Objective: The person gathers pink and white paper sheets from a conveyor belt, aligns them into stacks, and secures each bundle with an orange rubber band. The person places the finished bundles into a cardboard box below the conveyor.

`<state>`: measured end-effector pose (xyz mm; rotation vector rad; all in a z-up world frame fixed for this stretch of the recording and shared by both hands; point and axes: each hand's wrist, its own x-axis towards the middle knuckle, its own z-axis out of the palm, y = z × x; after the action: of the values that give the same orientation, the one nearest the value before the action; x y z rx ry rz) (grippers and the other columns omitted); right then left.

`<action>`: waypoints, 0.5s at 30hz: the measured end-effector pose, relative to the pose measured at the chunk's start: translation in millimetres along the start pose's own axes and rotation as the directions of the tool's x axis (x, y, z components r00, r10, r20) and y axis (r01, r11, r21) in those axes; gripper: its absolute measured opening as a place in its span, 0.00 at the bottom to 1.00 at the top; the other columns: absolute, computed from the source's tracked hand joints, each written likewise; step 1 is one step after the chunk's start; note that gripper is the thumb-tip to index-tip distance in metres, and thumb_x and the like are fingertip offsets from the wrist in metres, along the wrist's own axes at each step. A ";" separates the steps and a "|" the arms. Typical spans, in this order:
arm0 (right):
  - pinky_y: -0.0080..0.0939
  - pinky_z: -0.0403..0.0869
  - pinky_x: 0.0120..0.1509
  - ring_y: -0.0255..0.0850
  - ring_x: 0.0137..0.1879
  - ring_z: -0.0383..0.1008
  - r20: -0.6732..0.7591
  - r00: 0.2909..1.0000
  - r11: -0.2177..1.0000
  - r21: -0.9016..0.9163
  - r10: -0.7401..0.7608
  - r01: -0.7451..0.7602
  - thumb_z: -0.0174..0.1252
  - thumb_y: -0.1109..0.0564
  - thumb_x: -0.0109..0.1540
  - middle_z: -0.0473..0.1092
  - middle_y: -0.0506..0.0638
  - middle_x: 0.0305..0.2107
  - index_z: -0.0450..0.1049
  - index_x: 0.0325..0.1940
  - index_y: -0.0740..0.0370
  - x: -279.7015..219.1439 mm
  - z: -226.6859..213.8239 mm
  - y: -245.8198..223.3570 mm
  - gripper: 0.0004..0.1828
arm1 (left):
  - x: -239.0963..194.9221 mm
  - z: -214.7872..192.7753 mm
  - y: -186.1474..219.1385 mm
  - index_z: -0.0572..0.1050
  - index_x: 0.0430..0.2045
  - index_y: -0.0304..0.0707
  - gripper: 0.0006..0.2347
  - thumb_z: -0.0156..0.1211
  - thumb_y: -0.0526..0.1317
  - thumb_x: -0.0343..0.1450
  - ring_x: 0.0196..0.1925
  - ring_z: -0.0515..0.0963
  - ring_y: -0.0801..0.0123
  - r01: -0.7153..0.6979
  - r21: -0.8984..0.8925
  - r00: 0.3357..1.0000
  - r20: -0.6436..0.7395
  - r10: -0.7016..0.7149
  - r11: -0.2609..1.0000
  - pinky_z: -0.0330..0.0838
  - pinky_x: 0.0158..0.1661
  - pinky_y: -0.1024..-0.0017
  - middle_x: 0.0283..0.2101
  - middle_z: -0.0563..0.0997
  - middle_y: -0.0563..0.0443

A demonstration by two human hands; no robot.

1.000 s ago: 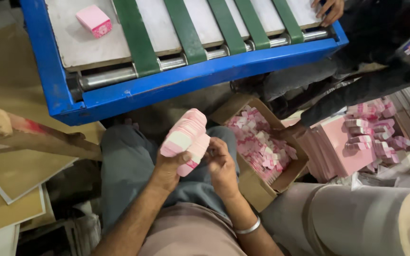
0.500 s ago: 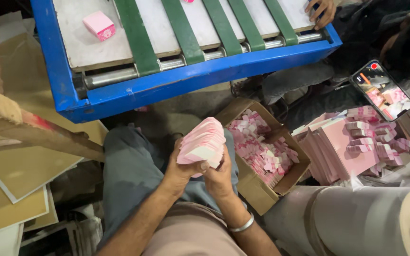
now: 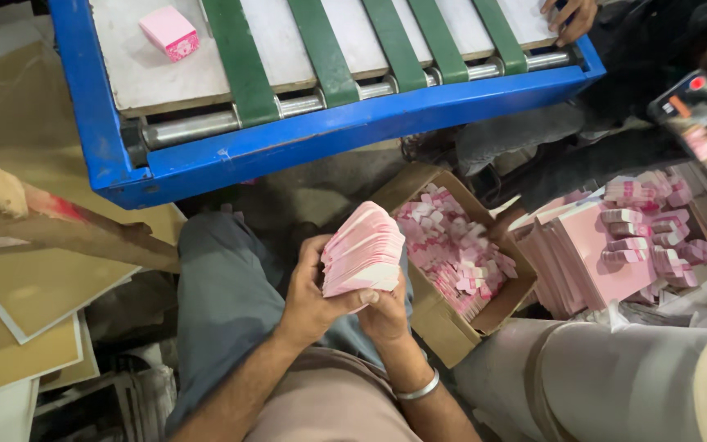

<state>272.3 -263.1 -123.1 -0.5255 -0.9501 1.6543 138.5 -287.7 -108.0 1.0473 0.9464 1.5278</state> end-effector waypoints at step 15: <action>0.42 0.70 0.68 0.39 0.61 0.72 -0.044 0.989 0.972 -0.184 0.139 -0.145 0.73 0.53 0.53 0.70 0.51 0.55 0.60 0.68 0.66 -21.7 -37.0 39.9 0.44 | -10.4 -38.7 4.1 0.57 0.66 0.34 0.34 0.66 0.33 0.63 0.63 0.74 0.69 0.196 0.174 0.973 0.084 -0.213 0.965 0.70 0.61 0.67 0.60 0.72 0.45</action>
<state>283.1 -274.9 -179.5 -0.7589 -1.0724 1.6875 101.8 -300.9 -117.9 1.0964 1.0877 1.2307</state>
